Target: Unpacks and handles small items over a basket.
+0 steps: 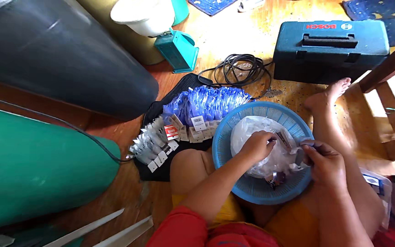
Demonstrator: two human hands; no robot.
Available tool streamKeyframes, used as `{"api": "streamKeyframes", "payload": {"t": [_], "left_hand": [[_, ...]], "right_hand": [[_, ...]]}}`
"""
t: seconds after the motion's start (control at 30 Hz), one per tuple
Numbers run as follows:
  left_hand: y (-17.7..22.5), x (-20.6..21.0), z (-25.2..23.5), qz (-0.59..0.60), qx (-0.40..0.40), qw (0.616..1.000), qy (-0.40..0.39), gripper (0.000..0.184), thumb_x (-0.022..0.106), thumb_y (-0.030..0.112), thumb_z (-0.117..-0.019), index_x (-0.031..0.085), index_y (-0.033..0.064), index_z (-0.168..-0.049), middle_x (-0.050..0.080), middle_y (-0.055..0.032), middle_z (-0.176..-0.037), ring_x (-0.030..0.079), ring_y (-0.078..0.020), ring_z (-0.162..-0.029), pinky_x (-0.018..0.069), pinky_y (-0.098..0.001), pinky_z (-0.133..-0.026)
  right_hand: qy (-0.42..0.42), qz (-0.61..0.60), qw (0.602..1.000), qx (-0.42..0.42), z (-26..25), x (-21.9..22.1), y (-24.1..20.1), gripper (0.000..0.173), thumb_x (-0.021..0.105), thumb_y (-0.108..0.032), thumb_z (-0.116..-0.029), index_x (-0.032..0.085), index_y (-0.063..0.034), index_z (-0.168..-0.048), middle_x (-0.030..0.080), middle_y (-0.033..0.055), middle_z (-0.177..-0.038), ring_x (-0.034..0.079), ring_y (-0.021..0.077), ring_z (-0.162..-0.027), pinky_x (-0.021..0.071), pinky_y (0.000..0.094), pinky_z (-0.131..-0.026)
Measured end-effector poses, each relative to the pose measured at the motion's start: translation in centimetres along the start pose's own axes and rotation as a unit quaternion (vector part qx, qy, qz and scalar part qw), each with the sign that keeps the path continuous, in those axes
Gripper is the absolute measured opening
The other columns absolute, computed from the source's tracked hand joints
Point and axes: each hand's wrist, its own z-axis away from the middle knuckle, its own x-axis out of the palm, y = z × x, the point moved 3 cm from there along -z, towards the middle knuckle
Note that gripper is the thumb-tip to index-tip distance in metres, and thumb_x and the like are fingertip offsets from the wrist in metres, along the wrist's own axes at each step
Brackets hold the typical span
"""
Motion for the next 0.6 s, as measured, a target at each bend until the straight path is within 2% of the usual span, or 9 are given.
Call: {"api": "streamKeyframes", "payload": {"t": [0.07,0.17,0.2,0.27,0.37,0.47,0.53,0.6], "left_hand": [[0.2,0.8,-1.4,-0.097,0.043,0.994,-0.012,0.029,0.053,0.011,-0.1034,0.071,0.011,-0.126,0.065,-0.0163,-0.128,0.059,-0.0358,-0.124,0.0476,-0.0524,-0.106],[0.8,1.8,-3.1,-0.199,0.106,0.973,-0.047,0.033,0.054,0.003,-0.1006,0.073,0.0156,-0.125,0.06,-0.0177,-0.134,0.056,-0.0397,-0.123,0.0496,-0.0548,-0.1],[0.9,2.0,-3.6,-0.227,0.105,0.965,-0.077,0.032,0.056,0.003,-0.0995,0.072,0.0142,-0.125,0.056,-0.0183,-0.139,0.054,-0.0406,-0.126,0.0482,-0.0565,-0.101],[1.0,2.0,-4.2,-0.256,0.09,0.956,-0.115,0.02,0.063,0.012,-0.0987,0.074,0.0093,-0.115,0.055,-0.0171,-0.14,0.051,-0.0399,-0.129,0.0463,-0.0575,-0.102],[1.5,0.3,-3.6,-0.158,0.089,0.979,-0.089,0.021,0.068,0.023,-0.0978,0.077,0.0065,-0.107,0.062,-0.016,-0.131,0.051,-0.0385,-0.129,0.044,-0.0567,-0.106],[1.7,-2.1,-1.6,-0.014,0.128,0.992,-0.012,0.023,0.068,0.023,-0.0987,0.076,0.0033,-0.106,0.07,-0.0149,-0.118,0.061,-0.0299,-0.121,0.0453,-0.0473,-0.108],[1.8,-3.6,0.5,0.102,0.143,0.983,0.058,0.02,0.069,0.018,-0.0975,0.075,-0.0001,-0.105,0.073,-0.0132,-0.11,0.067,-0.0215,-0.11,0.0511,-0.0405,-0.102],[2.1,-4.8,3.0,0.225,0.127,0.959,0.116,0.015,0.071,0.013,-0.0955,0.074,0.0008,-0.104,0.072,-0.0079,-0.106,0.068,-0.0126,-0.102,0.0548,-0.0332,-0.096]], "right_hand": [[0.009,0.001,1.0,0.002,-0.1,-0.4,0.0,0.009,0.066,-0.003,-0.0927,0.074,-0.004,-0.098,0.072,0.0001,-0.082,0.059,0.0046,-0.056,0.0531,0.0204,-0.052],[0.005,0.024,1.0,0.003,-0.1,-0.4,0.0,0.009,0.067,-0.004,-0.0928,0.073,-0.0039,-0.099,0.072,0.0001,-0.083,0.06,0.0052,-0.056,0.0539,0.0205,-0.053],[0.005,0.032,0.999,0.003,-0.1,-0.3,0.1,0.009,0.068,-0.004,-0.0927,0.073,-0.0035,-0.1,0.072,0.0004,-0.083,0.061,0.0054,-0.057,0.0542,0.0208,-0.053],[0.007,0.042,0.999,0.005,-0.1,-0.3,0.2,0.009,0.068,-0.004,-0.0927,0.073,-0.0025,-0.1,0.073,0.0015,-0.085,0.061,0.0061,-0.057,0.0545,0.0214,-0.053],[0.01,0.048,0.999,0.012,0.0,-0.2,0.1,0.009,0.068,-0.003,-0.093,0.073,-0.0022,-0.101,0.073,0.0014,-0.086,0.061,0.0057,-0.057,0.0551,0.0214,-0.053],[0.002,0.048,0.999,0.009,0.1,-0.1,0.0,0.01,0.068,-0.004,-0.0926,0.073,-0.003,-0.101,0.073,0.0005,-0.086,0.062,0.0057,-0.058,0.0557,0.0215,-0.054],[-0.019,0.045,0.999,-0.003,0.1,0.2,0.0,0.01,0.067,-0.004,-0.0927,0.073,-0.0046,-0.101,0.073,-0.0005,-0.088,0.063,0.0054,-0.06,0.056,0.0215,-0.055],[-0.041,0.044,0.998,-0.015,0.2,0.4,0.0,0.01,0.067,-0.005,-0.0928,0.074,-0.0057,-0.101,0.073,-0.0012,-0.089,0.063,0.0049,-0.06,0.0563,0.0211,-0.055]]}}
